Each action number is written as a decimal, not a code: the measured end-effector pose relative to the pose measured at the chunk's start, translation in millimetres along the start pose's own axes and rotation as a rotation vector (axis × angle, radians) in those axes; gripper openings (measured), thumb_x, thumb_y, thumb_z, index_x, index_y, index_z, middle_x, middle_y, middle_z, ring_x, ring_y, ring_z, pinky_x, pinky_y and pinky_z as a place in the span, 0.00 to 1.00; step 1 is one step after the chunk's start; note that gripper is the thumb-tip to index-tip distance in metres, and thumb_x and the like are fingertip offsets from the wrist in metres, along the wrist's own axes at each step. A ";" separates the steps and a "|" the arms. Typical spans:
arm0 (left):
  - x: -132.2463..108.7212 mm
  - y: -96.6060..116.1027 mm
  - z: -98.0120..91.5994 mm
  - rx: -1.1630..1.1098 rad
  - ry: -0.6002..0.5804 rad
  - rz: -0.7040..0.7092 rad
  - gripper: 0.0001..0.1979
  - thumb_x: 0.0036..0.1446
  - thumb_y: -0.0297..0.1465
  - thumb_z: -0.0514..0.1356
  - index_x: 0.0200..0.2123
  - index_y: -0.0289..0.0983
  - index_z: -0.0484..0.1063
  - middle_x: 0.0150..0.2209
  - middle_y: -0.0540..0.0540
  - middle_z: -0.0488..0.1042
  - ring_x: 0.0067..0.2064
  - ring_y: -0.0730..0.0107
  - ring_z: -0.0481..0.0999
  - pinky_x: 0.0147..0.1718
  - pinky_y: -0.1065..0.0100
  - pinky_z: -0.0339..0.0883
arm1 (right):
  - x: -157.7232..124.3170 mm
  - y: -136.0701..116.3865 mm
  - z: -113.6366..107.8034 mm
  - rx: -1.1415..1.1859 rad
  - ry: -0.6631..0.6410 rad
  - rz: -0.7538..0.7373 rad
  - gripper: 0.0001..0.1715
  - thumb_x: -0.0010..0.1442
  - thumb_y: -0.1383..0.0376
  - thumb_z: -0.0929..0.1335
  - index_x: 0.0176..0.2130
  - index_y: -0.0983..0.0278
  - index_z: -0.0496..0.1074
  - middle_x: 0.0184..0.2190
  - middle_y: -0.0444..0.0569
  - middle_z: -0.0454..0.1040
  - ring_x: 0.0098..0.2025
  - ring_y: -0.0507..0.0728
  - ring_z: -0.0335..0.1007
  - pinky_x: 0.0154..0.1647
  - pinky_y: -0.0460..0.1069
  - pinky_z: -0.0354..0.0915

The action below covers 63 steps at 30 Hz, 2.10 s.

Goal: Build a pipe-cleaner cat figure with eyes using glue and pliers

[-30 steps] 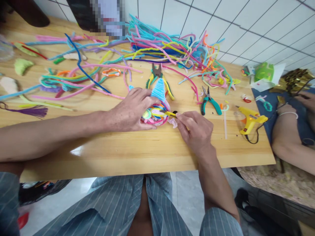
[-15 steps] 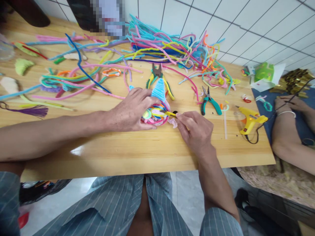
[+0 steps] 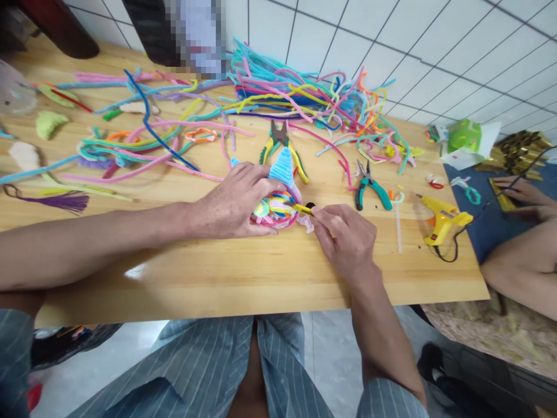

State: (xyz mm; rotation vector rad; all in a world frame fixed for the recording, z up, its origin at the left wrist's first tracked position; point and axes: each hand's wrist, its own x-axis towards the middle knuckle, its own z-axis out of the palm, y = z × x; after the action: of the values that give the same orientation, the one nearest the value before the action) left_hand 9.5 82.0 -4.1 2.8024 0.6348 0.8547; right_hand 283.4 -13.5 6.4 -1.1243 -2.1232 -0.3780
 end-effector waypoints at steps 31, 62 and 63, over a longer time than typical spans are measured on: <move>-0.1 1.5 -0.6 0.003 0.033 0.017 0.31 0.68 0.48 0.66 0.64 0.33 0.70 0.59 0.29 0.74 0.59 0.43 0.73 0.58 0.49 0.65 | 3.1 -2.4 -2.4 -0.030 -0.002 -0.008 0.16 0.65 0.71 0.77 0.51 0.56 0.78 0.38 0.45 0.86 0.35 0.55 0.84 0.34 0.48 0.75; -0.4 1.4 -1.6 -0.025 0.009 0.007 0.32 0.66 0.47 0.67 0.64 0.34 0.70 0.60 0.28 0.73 0.60 0.41 0.73 0.60 0.47 0.64 | 1.8 -0.6 3.0 0.006 0.034 0.030 0.14 0.66 0.71 0.76 0.49 0.57 0.78 0.39 0.45 0.87 0.33 0.54 0.84 0.28 0.48 0.73; -0.5 1.2 -1.1 -0.019 0.013 0.009 0.32 0.66 0.47 0.68 0.64 0.34 0.70 0.60 0.28 0.73 0.60 0.41 0.73 0.59 0.47 0.65 | 1.6 -0.6 2.9 0.001 0.036 0.037 0.13 0.66 0.70 0.76 0.49 0.57 0.78 0.38 0.45 0.86 0.34 0.55 0.84 0.29 0.48 0.73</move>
State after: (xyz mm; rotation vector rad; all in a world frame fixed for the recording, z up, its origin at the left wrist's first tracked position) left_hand 8.8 80.7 -3.1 2.7870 0.6124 0.8766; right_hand 281.1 -11.3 5.4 -1.1468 -2.0685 -0.3770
